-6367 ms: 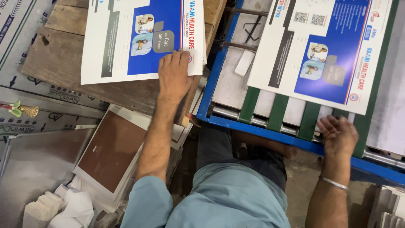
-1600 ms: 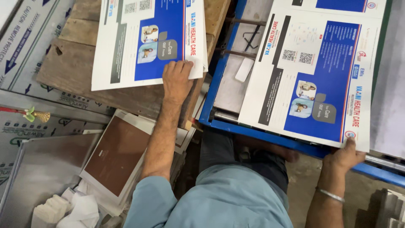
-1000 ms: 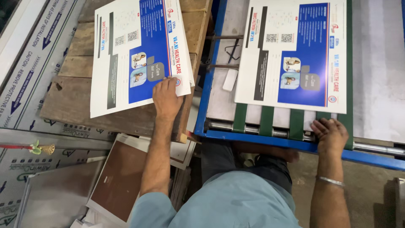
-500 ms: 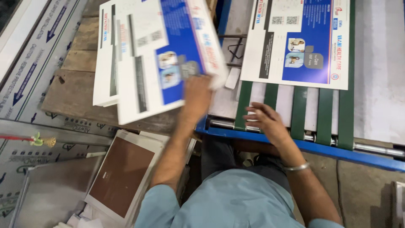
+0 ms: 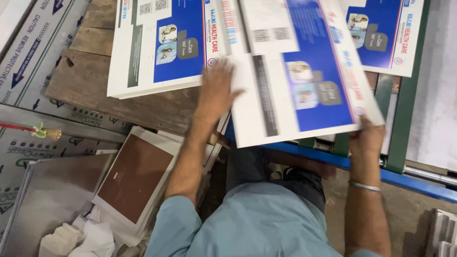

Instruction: The person repeatedly picks up a book from a stack on a wooden table and places it onto a blue conveyor belt. The person then uses both hands to push the book through the rollers of the conveyor belt. This process is repeated continuously for the duration of the video.

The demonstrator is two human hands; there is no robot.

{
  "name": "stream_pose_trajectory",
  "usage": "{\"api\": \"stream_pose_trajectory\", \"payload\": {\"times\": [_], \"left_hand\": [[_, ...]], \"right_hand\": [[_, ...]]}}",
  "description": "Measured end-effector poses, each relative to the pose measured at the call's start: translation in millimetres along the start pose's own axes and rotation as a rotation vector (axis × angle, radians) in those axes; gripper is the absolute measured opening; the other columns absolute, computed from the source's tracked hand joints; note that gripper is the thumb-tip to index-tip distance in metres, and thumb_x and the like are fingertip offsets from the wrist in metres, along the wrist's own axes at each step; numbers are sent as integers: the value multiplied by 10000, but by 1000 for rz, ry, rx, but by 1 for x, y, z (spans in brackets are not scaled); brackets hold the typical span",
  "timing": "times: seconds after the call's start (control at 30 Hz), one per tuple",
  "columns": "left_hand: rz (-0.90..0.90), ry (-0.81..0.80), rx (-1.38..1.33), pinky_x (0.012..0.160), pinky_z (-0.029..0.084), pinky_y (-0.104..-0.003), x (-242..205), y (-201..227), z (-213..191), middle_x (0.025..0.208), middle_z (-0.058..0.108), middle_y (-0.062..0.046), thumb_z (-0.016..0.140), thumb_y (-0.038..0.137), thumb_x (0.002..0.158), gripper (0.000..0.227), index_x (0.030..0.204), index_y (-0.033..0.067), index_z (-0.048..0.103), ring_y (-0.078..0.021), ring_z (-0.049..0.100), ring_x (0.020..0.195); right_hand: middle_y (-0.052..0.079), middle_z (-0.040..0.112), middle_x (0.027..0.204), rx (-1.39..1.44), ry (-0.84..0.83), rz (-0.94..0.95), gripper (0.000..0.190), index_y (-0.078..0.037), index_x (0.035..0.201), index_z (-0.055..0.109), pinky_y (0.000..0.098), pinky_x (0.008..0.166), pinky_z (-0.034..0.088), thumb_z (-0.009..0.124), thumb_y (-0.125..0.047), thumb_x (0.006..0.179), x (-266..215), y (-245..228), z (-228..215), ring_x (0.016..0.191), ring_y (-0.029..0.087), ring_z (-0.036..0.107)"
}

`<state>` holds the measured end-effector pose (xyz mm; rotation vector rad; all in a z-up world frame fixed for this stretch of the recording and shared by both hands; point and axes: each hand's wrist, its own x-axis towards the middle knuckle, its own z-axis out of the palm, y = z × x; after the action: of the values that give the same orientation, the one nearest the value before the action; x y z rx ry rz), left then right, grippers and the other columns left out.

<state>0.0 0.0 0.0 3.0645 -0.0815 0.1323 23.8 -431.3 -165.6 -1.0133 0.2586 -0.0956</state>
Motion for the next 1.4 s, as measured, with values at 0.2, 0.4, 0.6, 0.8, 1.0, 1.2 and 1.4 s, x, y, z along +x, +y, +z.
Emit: {"api": "stream_pose_trajectory", "payload": {"times": [0.2,0.4,0.6,0.8,1.0,1.2,1.4], "left_hand": [[38,459,66,1085,403,-509,-1,-51,22,1340,622,-179,759,204,897,480,1327,34,629,-368,553,1270],[90,578,40,967,460,-471,-9,-59,39,1180,651,-111,764,81,802,412,1205,83,681,-321,584,1072],[80,569,45,958,452,-470,-9,-56,35,1173,647,-104,798,104,779,440,1204,88,683,-313,573,1074],[118,599,29,931,450,-479,-10,-53,32,1154,639,-123,843,229,797,459,1184,53,671,-320,572,1073],[107,624,53,894,463,-464,-8,-51,38,1079,641,-90,854,225,814,397,1143,84,683,-297,579,1012],[118,647,55,883,459,-464,-9,-50,35,1056,632,-89,861,226,794,400,1116,79,675,-295,572,993],[106,735,97,984,436,-523,-10,-42,27,1155,640,-174,821,306,788,453,1123,50,657,-351,575,1126]], "right_hand": [[173,742,1214,37,333,-183,341,57,1357,590,396,775,734,521,81,1024,24,-28,-57,993,268,803],[244,735,1288,46,289,-339,314,124,1363,604,447,944,711,502,84,1068,16,-16,-102,1108,331,810],[222,708,1317,-23,358,-278,295,102,1349,603,419,970,704,540,89,1060,-58,13,-131,1130,301,774],[206,688,1326,1,367,-162,319,65,1386,588,401,963,683,528,51,1073,-114,20,-123,1136,285,756],[198,676,1341,4,355,-209,337,63,1388,553,417,998,679,516,35,1053,-80,14,-107,1166,292,746],[191,652,1299,52,499,-147,333,26,1333,420,424,986,672,584,-40,1051,-24,11,-83,1186,300,745],[211,671,1340,68,320,-172,351,46,1401,483,442,962,693,569,-14,1066,15,17,-81,1178,322,747]]}}
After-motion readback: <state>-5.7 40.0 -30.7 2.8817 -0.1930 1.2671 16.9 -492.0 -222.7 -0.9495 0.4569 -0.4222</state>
